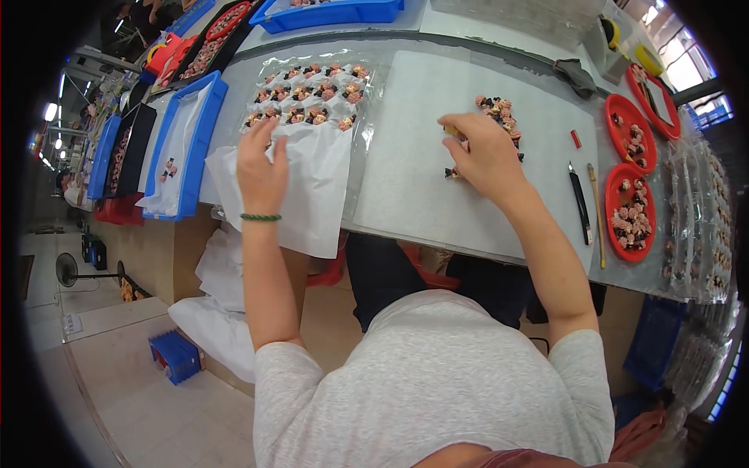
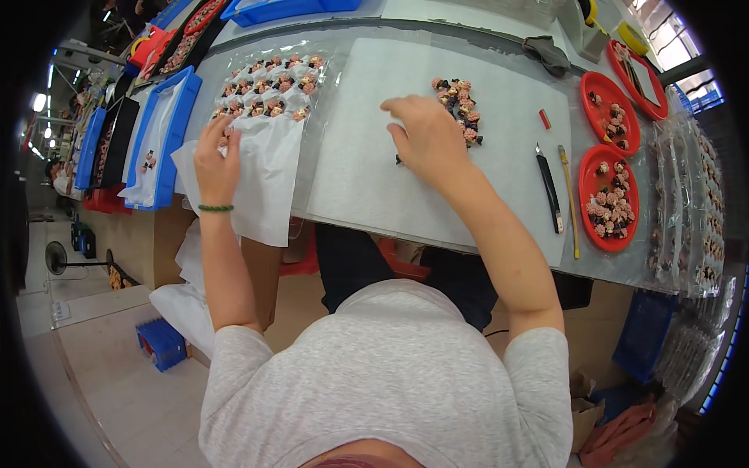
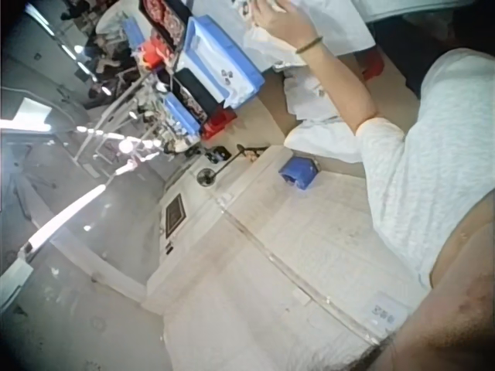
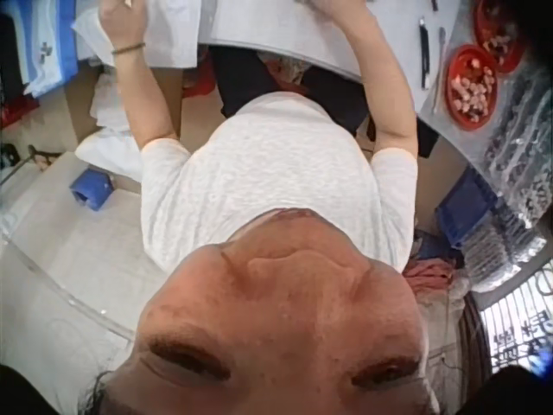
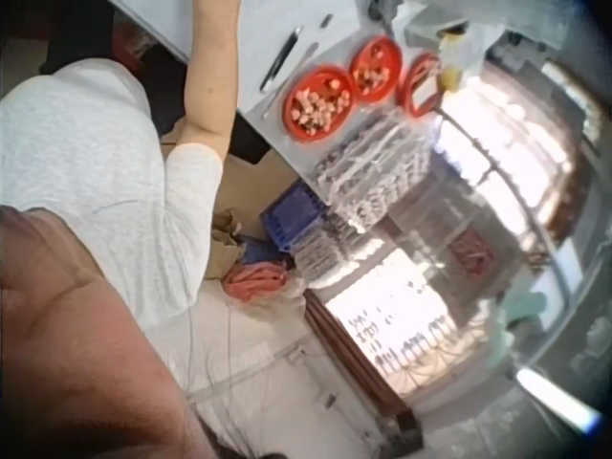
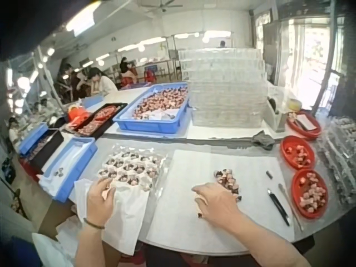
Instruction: The person assembles miniature figurine pieces by attaching components together by hand, trims them using a craft knife, and places the assembled figurines into a plastic packaging tray.
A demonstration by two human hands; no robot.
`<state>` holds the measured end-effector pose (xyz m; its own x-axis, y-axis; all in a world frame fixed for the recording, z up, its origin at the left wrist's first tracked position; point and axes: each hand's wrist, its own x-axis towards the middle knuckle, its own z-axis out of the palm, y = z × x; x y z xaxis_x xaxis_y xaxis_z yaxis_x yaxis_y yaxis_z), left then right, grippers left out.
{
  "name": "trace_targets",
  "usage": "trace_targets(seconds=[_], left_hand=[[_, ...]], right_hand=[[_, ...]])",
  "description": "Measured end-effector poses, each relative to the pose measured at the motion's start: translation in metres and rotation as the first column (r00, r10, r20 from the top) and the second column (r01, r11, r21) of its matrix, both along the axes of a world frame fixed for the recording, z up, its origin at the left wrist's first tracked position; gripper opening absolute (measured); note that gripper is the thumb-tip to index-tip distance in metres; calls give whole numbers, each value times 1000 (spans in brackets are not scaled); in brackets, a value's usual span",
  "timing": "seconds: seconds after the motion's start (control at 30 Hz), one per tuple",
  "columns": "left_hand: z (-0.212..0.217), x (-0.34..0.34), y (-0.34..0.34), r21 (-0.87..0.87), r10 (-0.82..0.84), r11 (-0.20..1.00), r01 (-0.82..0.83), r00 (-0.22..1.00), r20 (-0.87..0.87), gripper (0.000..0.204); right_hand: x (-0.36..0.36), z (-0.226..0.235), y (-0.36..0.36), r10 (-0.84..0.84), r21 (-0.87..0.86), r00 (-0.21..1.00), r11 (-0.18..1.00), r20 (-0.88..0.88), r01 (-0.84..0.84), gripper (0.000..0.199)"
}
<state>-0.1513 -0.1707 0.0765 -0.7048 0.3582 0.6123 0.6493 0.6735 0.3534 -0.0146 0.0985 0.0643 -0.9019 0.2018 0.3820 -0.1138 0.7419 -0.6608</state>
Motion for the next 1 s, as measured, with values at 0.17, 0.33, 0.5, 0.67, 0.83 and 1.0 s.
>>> trace_targets(seconds=[0.17, 0.33, 0.5, 0.67, 0.83, 1.0], left_hand=[[4, 74, 48, 243, -383, 909, 338, 908, 169, 18], [-22, 108, 62, 558, -535, 802, 214, 673, 511, 16], [-40, 117, 89, 853, -866, 482, -202, 39, 499, 33], [-37, 127, 106, 842, -874, 478, -248, -40, 484, 31], [-37, 134, 111, 822, -817, 563, -85, 91, 569, 24], [-44, 139, 119, 870, -847, 493, 3, 227, 480, 21]], right_hand=[[-49, -24, 13, -159, 554, 912, 828, 378, -86, 22], [-22, -9, -4, 53, 66, 996, 996, 77, -58, 19], [37, -1, -40, 77, -596, 990, 792, -116, -131, 14], [62, -20, -47, -11, -331, 951, 939, -308, -96, 14], [74, -25, -44, -95, -663, 973, 745, -212, -72, 16], [86, -37, -37, -52, -729, 994, 684, -96, -35, 20]])
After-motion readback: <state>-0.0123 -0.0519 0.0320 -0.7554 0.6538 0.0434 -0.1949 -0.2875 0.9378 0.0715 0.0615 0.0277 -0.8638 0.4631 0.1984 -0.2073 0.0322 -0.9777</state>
